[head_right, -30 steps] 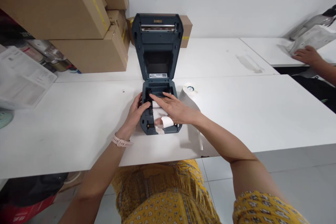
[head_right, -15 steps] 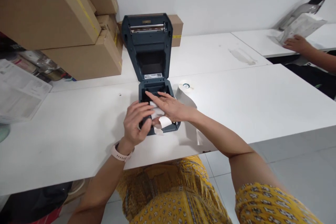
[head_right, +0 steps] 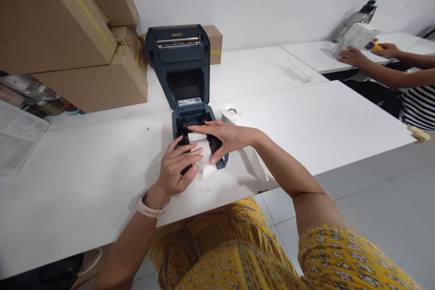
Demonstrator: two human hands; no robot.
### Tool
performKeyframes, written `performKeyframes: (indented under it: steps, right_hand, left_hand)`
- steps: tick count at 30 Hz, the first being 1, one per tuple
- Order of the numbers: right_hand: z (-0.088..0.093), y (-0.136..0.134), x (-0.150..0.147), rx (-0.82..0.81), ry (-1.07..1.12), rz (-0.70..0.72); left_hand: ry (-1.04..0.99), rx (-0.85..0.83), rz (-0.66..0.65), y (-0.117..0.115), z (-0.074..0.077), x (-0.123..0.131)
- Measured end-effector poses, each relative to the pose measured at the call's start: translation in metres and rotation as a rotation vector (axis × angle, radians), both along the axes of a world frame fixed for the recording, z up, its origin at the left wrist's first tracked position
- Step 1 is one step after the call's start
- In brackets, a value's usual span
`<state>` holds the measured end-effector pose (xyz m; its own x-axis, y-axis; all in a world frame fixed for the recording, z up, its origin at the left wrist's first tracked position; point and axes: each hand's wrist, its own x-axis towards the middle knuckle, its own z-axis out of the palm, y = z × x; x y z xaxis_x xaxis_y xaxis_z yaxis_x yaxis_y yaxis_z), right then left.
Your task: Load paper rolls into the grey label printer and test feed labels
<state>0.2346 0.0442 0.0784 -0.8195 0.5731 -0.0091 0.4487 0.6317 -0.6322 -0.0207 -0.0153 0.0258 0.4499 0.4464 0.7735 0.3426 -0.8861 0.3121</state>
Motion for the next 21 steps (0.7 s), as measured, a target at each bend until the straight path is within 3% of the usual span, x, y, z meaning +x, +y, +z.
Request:
performKeyframes:
  steps: [7, 14, 21]
  right_hand:
    - [-0.004, -0.004, 0.003, 0.006, 0.028, -0.015]
    - [0.005, -0.007, 0.011, 0.002, 0.100, -0.021]
    - [0.008, -0.010, 0.013, -0.022, 0.116, -0.048]
  left_hand:
    - [-0.001, 0.018, 0.009, 0.000, 0.002, 0.002]
    - [-0.052, 0.031, 0.031, 0.002, 0.003, 0.005]
    - [0.165, 0.031, 0.075, -0.002, 0.002, 0.006]
